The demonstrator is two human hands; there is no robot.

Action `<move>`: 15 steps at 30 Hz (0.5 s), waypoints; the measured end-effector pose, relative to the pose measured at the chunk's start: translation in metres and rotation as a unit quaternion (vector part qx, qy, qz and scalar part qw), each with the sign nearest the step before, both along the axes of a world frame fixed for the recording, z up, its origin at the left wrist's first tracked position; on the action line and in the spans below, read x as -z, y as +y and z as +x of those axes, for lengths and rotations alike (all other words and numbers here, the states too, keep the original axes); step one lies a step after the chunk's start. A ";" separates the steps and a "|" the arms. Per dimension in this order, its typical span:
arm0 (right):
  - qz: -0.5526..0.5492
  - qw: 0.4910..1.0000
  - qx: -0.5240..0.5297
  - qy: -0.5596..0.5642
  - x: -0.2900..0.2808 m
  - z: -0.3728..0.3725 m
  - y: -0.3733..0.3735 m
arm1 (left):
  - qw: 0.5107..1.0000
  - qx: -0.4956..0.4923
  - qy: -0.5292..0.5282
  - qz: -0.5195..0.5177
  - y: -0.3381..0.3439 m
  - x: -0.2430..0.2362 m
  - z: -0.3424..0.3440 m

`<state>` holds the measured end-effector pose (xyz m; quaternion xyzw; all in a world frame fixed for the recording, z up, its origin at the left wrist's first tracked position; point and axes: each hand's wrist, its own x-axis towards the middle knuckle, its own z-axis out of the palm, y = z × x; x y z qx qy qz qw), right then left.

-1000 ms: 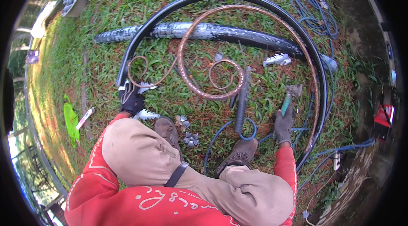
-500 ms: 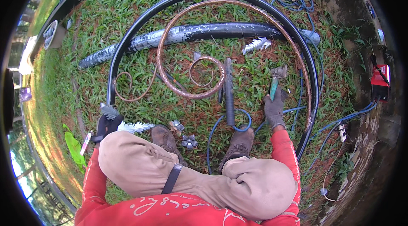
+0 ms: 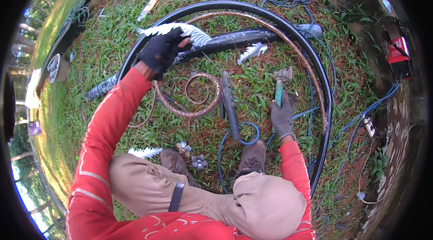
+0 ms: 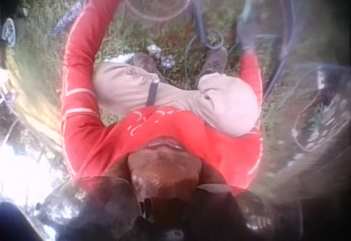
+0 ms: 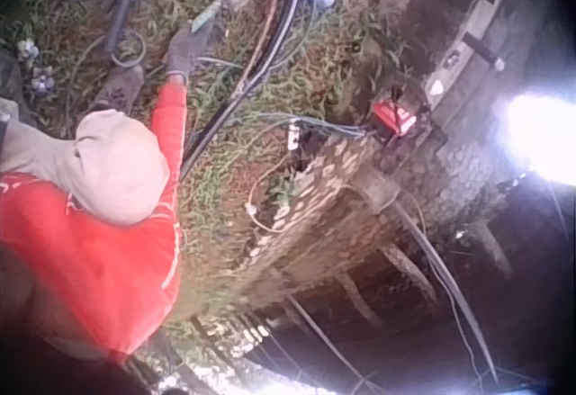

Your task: The person prepares a circular metal frame by hammering and removing excess material, then positions a small metal flower inside it and welds it into place using an electrode holder.

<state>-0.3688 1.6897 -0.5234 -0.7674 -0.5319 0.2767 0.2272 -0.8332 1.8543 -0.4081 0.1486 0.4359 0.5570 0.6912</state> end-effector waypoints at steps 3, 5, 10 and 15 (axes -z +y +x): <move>0.050 0.999 0.000 -0.014 -0.011 0.001 -0.005 | 0.999 0.018 -0.031 -0.003 0.054 0.045 0.071; 0.092 0.994 -0.049 0.023 -0.012 -0.034 0.011 | 0.995 -0.027 -0.100 0.013 0.081 0.111 0.057; 0.011 0.996 -0.073 0.039 -0.072 -0.051 0.047 | 0.981 -0.039 -0.169 -0.088 0.078 0.181 0.113; 0.096 0.977 -0.189 0.033 -0.090 -0.087 0.099 | 0.961 -0.153 -0.217 -0.082 0.066 0.208 0.100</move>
